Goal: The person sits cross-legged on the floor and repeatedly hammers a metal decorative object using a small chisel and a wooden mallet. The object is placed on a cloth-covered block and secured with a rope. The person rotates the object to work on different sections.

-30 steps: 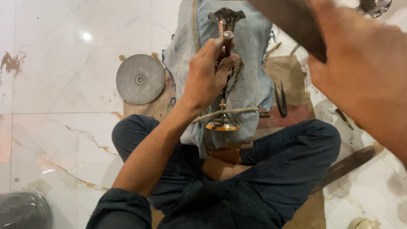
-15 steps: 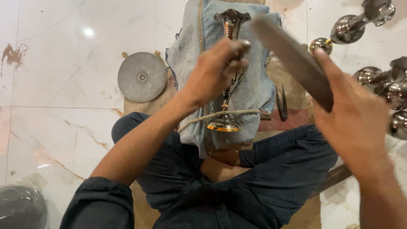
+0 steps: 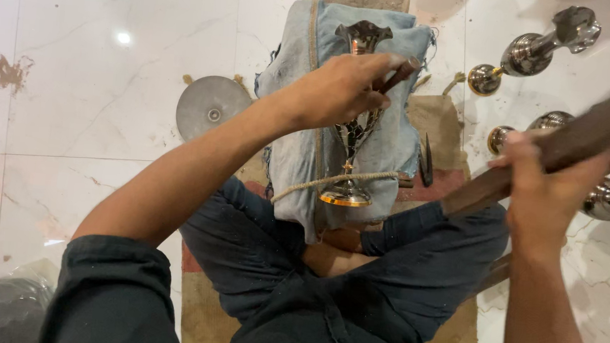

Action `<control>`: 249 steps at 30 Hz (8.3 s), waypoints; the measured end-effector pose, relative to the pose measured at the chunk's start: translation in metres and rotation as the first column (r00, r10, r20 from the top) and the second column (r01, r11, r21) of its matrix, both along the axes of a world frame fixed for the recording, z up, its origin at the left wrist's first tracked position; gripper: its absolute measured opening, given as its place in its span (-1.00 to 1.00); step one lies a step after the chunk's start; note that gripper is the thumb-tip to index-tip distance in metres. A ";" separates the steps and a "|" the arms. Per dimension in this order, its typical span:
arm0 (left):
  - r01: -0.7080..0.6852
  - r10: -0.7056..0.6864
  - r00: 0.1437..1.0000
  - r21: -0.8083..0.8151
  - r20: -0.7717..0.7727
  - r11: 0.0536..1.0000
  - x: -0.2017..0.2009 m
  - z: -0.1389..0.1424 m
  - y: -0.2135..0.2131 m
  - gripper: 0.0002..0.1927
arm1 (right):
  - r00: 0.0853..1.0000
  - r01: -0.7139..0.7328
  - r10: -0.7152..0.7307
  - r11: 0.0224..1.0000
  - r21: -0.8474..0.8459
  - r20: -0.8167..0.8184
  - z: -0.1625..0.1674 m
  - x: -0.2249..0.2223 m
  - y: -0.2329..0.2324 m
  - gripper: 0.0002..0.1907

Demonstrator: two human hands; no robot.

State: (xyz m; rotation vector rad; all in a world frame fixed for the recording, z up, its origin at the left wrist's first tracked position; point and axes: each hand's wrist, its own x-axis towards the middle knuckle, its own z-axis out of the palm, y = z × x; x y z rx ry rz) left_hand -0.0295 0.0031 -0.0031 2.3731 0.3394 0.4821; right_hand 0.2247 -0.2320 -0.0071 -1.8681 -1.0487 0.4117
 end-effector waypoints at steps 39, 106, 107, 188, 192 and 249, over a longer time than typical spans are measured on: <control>-0.296 0.975 0.216 -0.949 0.041 0.106 -0.117 -0.104 -0.120 -0.56 | 0.749 -0.005 0.163 0.971 0.240 -0.643 -0.075 -0.183 -0.019 -0.44; 0.225 -0.221 0.973 0.057 -0.061 0.973 0.031 0.005 0.011 -0.65 | 0.975 0.019 -0.027 0.999 0.038 0.222 0.012 -0.059 -0.022 -0.28; 0.169 -0.171 0.985 0.077 0.018 0.983 0.025 0.003 0.010 -0.62 | 0.885 -0.047 0.093 0.993 -0.113 0.455 0.030 -0.047 -0.014 -0.23; -0.362 0.519 0.777 -0.423 0.355 0.831 -0.011 -0.044 -0.052 -0.68 | 0.237 0.183 0.753 0.586 -0.789 0.614 0.195 -0.086 0.063 -0.08; -0.389 0.557 0.742 -0.436 0.373 0.811 -0.008 -0.052 -0.060 -0.74 | 0.121 0.176 0.772 0.602 -0.779 0.624 0.188 -0.085 0.052 -0.14; -0.365 0.538 0.700 -0.411 0.470 0.835 -0.013 -0.066 -0.074 -0.75 | -0.041 -0.061 0.676 0.734 -0.677 0.736 0.193 -0.095 0.054 -0.13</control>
